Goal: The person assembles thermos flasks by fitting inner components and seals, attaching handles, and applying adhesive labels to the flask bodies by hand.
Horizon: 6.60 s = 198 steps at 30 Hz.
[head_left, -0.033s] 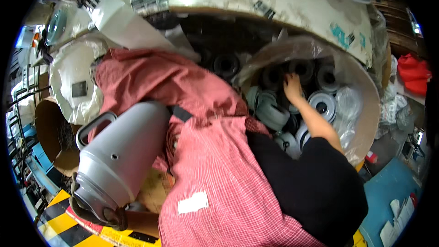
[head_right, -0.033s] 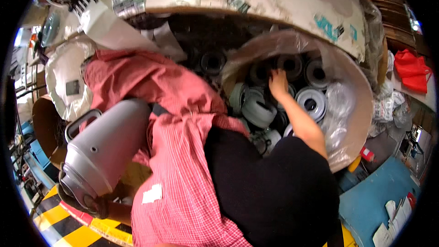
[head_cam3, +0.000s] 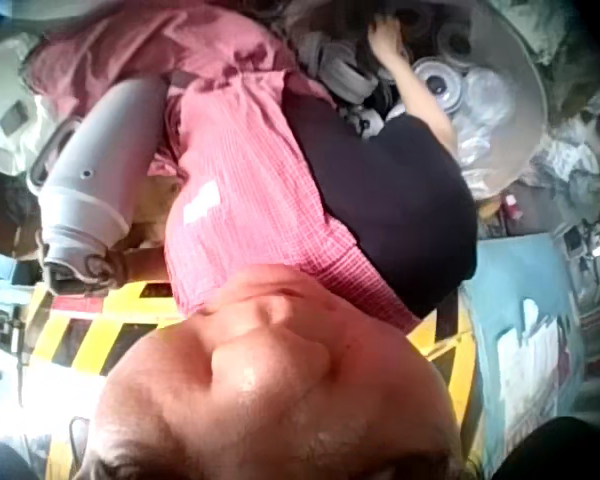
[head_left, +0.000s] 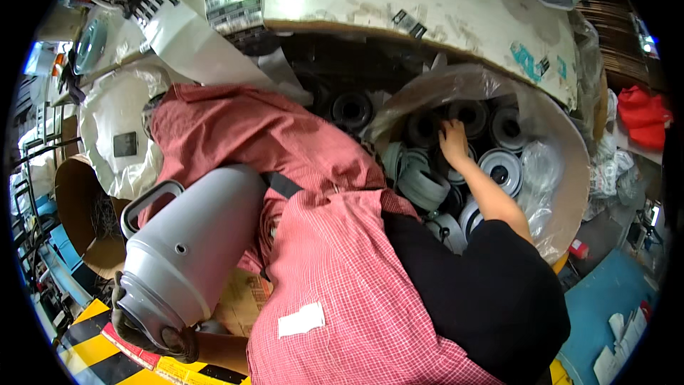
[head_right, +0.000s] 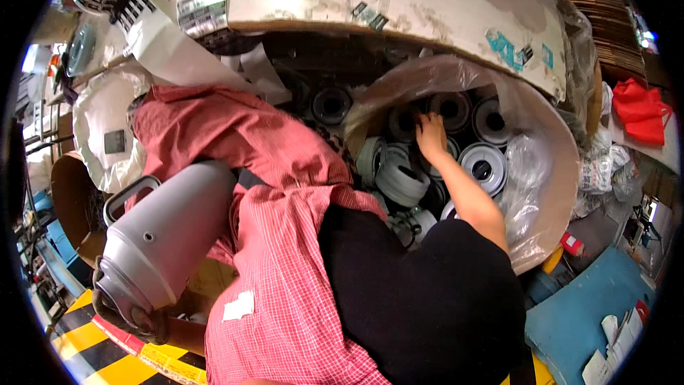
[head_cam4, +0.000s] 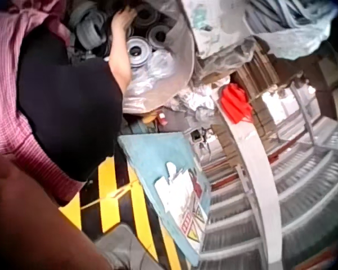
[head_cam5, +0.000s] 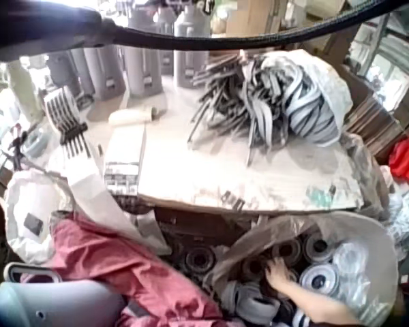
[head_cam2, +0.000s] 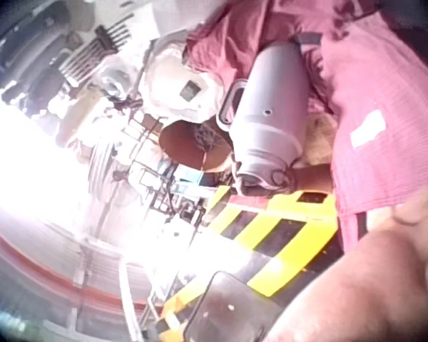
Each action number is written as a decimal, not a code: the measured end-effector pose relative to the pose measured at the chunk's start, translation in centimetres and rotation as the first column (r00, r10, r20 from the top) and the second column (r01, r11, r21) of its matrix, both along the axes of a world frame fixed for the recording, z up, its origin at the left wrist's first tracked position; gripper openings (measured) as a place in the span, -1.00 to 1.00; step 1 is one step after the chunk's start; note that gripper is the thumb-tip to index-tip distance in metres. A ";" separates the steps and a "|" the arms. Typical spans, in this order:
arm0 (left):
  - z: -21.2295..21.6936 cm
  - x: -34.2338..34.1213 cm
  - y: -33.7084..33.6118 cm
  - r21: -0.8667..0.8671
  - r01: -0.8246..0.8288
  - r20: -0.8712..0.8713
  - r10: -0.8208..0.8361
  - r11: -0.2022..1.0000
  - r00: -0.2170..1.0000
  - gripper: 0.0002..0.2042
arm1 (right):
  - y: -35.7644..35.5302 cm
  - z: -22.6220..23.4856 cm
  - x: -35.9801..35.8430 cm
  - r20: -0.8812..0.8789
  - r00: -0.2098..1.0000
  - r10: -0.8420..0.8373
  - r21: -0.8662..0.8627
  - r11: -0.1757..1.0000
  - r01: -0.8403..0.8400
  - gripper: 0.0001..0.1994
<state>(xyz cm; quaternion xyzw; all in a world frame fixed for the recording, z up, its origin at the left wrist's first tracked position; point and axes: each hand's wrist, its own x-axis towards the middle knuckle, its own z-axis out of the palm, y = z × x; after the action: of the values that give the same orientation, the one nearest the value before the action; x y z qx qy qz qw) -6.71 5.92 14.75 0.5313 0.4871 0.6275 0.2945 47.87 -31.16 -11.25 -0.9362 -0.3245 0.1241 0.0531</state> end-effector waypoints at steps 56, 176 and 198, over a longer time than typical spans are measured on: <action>-10.3 -4.5 -4.2 -0.046 0.087 0.727 -0.027 0.995 0.686 -0.48 | 31.8 25.6 -15.8 0.544 0.386 0.745 0.799 -0.320 -0.510 -0.61; 0.0 0.1 -1.1 0.175 0.229 -0.615 -0.076 0.957 0.785 -0.56 | 48.2 26.1 -27.4 -0.704 -0.618 0.350 0.665 0.632 -0.399 -0.53; -19.7 -2.7 -6.4 -0.313 -0.434 -0.217 0.381 0.845 0.899 -0.55 | 70.3 30.4 10.7 0.119 0.976 0.180 0.987 0.090 -0.136 -0.44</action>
<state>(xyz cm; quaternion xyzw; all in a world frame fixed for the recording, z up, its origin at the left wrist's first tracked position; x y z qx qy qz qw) -9.36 -0.46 -4.94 0.3983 0.7139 0.5368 0.2084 58.59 39.16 19.12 -0.6188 -0.4217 -0.1034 0.6547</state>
